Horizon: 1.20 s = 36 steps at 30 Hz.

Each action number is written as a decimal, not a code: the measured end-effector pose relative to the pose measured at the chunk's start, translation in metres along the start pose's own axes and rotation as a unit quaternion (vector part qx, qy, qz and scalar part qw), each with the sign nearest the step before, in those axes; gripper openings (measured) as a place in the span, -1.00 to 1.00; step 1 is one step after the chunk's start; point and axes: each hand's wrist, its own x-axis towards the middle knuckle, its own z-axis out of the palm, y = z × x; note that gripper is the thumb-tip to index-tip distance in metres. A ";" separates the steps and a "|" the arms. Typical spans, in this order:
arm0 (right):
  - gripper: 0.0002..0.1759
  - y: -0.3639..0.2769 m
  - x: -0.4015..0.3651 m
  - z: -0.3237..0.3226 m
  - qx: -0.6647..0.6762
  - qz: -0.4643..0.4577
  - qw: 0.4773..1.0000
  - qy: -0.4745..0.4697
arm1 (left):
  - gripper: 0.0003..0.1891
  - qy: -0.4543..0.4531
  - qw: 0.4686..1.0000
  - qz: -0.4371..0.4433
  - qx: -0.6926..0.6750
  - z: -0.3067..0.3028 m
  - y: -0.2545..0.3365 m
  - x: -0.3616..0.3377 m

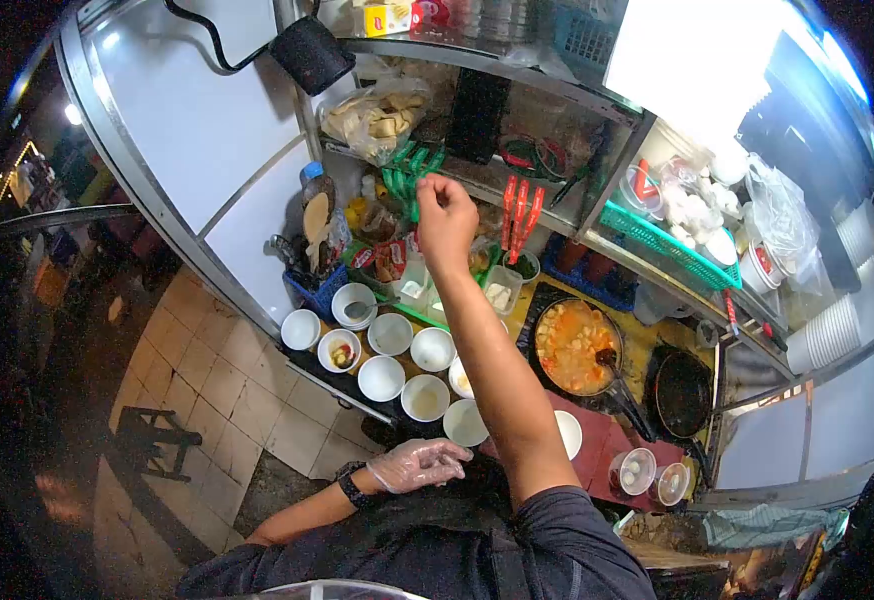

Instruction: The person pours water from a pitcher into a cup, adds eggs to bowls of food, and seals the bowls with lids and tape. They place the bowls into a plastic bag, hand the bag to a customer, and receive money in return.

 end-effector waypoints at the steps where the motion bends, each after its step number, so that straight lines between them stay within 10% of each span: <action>1: -0.76 -0.007 0.006 0.003 0.039 0.082 0.996 -0.015 | -0.56 0.003 1.000 -0.010 -0.009 -0.001 0.000 0.000; 7: -0.82 -0.027 0.037 0.011 0.136 0.098 0.985 -0.041 | -0.61 0.016 1.000 -0.007 -0.012 -0.004 0.000 0.001; 11: -0.81 -0.064 0.039 0.010 0.149 -0.053 0.982 -0.105 | -0.64 0.033 0.999 -0.012 -0.028 0.002 0.003 0.004; 16: -0.85 -0.113 -0.006 -0.037 0.201 -0.090 0.928 -0.299 | -0.66 0.061 0.997 0.013 -0.036 0.001 0.004 0.007; 21: -0.82 -0.132 -0.063 -0.137 0.378 0.102 0.810 -0.436 | -0.65 0.180 0.955 0.116 -0.207 -0.005 0.024 0.034; 30: -0.73 -0.120 -0.146 -0.350 0.406 0.321 0.750 -0.413 | -0.11 -0.045 0.866 0.026 -0.497 0.041 0.070 0.115; 36: -0.78 -0.123 -0.181 -0.484 0.303 0.378 0.803 -0.347 | -0.76 0.059 0.952 -0.034 -0.297 0.130 0.041 0.168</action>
